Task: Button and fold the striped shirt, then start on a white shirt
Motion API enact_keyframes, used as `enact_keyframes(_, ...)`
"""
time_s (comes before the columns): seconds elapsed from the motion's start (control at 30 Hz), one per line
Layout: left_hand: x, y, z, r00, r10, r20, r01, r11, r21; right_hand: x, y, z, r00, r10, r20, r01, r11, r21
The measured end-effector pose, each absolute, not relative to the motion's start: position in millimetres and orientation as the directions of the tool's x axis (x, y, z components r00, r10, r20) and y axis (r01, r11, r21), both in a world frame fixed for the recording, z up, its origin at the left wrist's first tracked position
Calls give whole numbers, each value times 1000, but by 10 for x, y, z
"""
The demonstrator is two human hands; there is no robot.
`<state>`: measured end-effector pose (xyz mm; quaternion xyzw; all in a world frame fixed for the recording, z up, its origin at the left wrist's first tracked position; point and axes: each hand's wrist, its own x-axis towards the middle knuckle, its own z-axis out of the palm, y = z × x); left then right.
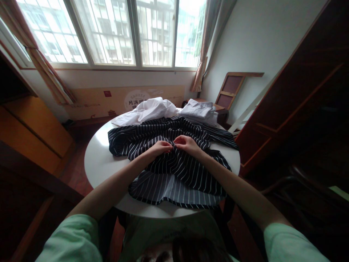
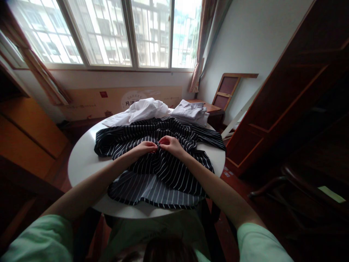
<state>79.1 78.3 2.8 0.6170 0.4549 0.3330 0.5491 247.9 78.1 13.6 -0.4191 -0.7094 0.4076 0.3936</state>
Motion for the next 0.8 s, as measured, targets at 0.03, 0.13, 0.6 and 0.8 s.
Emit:
enact_keyframes(0.03, 792, 782, 26, 366, 927, -78, 189, 8, 982, 2477, 783, 128, -337, 918, 211, 283, 313, -907)
enact_keyframes(0.13, 794, 763, 37, 365, 930, -45, 166, -18, 986, 2480, 780, 124, -345, 920, 188, 315, 302, -900)
enact_keyframes(0.6, 742, 796, 39, 389, 917, -93, 194, 17, 981, 2488, 777, 89, -429, 868, 250, 379, 424, -822)
enact_keyframes(0.8, 751, 764, 92, 396, 912, -110, 166, 47, 985, 2495, 747, 137, -423, 811, 404, 496, 580, -646)
